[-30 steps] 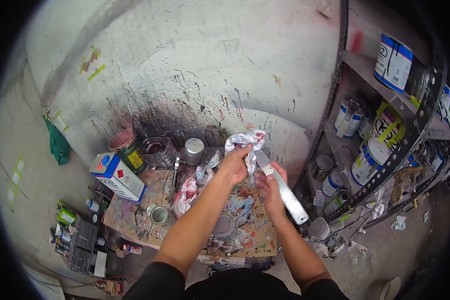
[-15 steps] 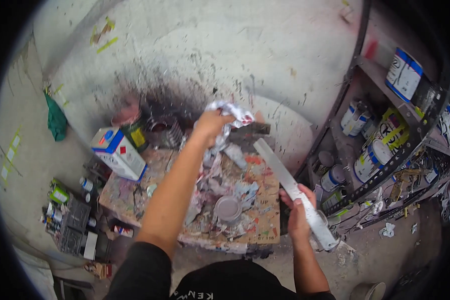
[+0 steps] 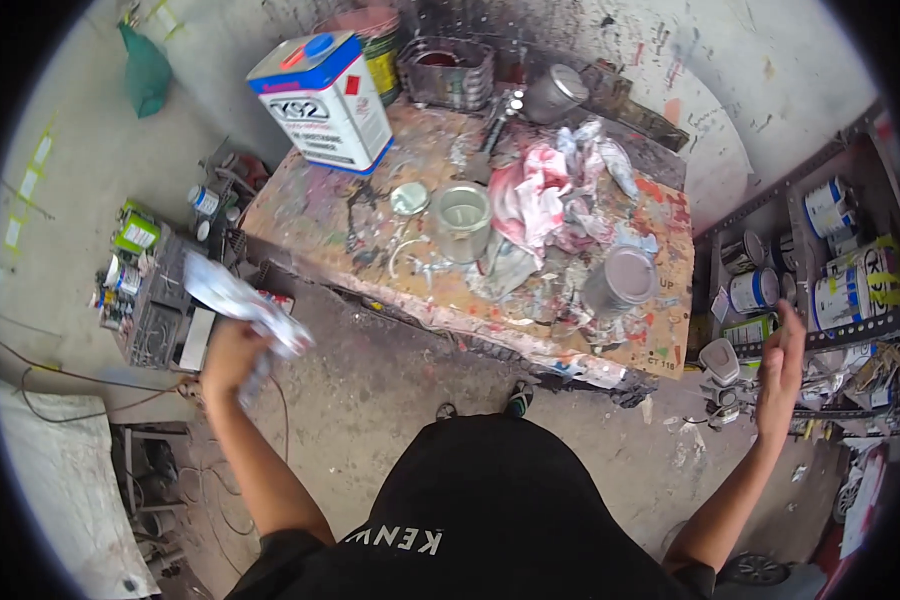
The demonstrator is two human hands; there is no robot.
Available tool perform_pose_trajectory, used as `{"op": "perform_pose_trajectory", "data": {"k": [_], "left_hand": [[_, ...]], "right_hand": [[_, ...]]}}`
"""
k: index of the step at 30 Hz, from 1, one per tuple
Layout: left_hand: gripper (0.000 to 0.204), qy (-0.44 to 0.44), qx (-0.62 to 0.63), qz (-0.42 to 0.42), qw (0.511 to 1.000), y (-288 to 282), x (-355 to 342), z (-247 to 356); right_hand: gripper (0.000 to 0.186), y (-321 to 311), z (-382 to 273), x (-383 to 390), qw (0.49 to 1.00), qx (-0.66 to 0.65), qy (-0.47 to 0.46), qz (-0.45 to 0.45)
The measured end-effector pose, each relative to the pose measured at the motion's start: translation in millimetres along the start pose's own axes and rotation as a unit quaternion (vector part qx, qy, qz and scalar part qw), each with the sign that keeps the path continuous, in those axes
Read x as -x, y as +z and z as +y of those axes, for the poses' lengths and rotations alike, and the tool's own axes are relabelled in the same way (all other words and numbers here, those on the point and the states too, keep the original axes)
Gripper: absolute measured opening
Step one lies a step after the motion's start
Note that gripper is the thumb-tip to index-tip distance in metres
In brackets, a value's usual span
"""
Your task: Mixing automotive paint at a workshop station and checking the color against a car panel.
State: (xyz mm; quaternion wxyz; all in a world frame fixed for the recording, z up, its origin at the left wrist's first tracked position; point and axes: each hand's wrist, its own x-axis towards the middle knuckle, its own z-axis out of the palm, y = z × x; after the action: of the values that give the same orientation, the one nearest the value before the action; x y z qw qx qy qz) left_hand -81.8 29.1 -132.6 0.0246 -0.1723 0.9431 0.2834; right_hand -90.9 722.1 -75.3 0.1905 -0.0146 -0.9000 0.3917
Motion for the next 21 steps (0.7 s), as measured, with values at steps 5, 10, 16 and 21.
{"op": "perform_pose_trajectory", "data": {"k": [5,10,16,21], "left_hand": [[0.058,-0.08,-0.225,-0.316,0.918,209.3,-9.0,-142.7],[0.085,0.04,0.106,-0.148,0.982,260.0,-30.0,-32.1],[0.062,0.278,0.134,-0.53,0.789,145.9,19.1,194.4],[0.046,0.426,0.243,-0.22,0.843,162.6,10.0,294.1]], "right_hand": [[0.045,25.2,-41.6,15.5,0.983,0.108,0.065,-0.137],[0.037,61.9,-77.5,0.7,0.97,0.162,0.014,-0.178],[0.039,49.3,-84.1,-7.8,0.943,0.239,0.039,-0.229],[0.042,54.8,-79.0,-28.0,0.921,0.258,-0.017,-0.292]]}}
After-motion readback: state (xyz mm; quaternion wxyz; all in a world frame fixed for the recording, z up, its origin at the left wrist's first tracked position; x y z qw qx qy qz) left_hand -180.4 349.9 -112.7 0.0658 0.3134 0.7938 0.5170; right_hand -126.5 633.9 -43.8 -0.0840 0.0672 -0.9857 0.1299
